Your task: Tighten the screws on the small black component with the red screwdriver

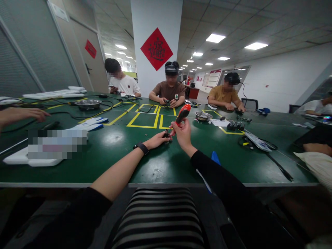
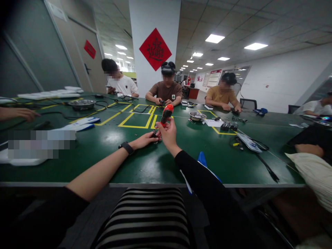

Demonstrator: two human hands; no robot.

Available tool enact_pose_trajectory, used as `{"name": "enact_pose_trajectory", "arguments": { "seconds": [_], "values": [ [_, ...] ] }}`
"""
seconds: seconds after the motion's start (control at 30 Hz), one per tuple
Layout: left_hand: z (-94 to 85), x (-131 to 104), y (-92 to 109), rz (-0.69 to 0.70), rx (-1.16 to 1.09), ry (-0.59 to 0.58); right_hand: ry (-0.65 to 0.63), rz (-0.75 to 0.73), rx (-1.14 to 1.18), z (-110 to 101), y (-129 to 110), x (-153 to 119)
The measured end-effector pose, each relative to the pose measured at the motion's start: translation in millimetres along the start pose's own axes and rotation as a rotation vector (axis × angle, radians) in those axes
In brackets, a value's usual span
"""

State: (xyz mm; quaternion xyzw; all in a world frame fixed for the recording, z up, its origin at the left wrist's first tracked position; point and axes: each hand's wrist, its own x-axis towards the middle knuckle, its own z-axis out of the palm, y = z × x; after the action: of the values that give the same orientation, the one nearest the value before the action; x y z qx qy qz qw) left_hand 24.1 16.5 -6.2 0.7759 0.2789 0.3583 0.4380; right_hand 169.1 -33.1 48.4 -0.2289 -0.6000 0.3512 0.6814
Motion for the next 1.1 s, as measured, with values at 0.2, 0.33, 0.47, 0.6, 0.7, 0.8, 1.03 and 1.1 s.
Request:
{"name": "enact_pose_trajectory", "arguments": {
  "seconds": [0.2, 0.33, 0.47, 0.6, 0.7, 0.8, 1.03, 1.1],
  "values": [
    [0.8, 0, 2, -0.016, 0.102, 0.075, -0.056, 0.013, 0.034, -1, -2, 1],
    [1.3, 0, 3, -0.013, 0.134, 0.109, -0.041, 0.019, 0.0, 1, -2, 0],
    [1.3, -1, 3, -0.007, 0.132, 0.116, -0.018, 0.045, 0.008, 2, -1, 1],
    [1.1, -2, 2, -0.007, 0.123, 0.106, 0.009, 0.061, 0.043, 0, 0, 3],
    [1.2, -2, 1, 0.0, 0.114, 0.114, -0.015, 0.08, 0.115, -3, 2, 5],
    [1.7, -1, 1, 0.0, 0.1, 0.114, -0.043, 0.109, 0.168, -5, 4, 6],
    [2.1, -1, -1, -0.029, 0.067, 0.127, 0.012, 0.14, 0.105, -8, 5, 7],
    [1.9, -2, -1, -0.032, 0.075, 0.13, 0.014, 0.143, 0.091, -8, 5, 8]
  ]
}}
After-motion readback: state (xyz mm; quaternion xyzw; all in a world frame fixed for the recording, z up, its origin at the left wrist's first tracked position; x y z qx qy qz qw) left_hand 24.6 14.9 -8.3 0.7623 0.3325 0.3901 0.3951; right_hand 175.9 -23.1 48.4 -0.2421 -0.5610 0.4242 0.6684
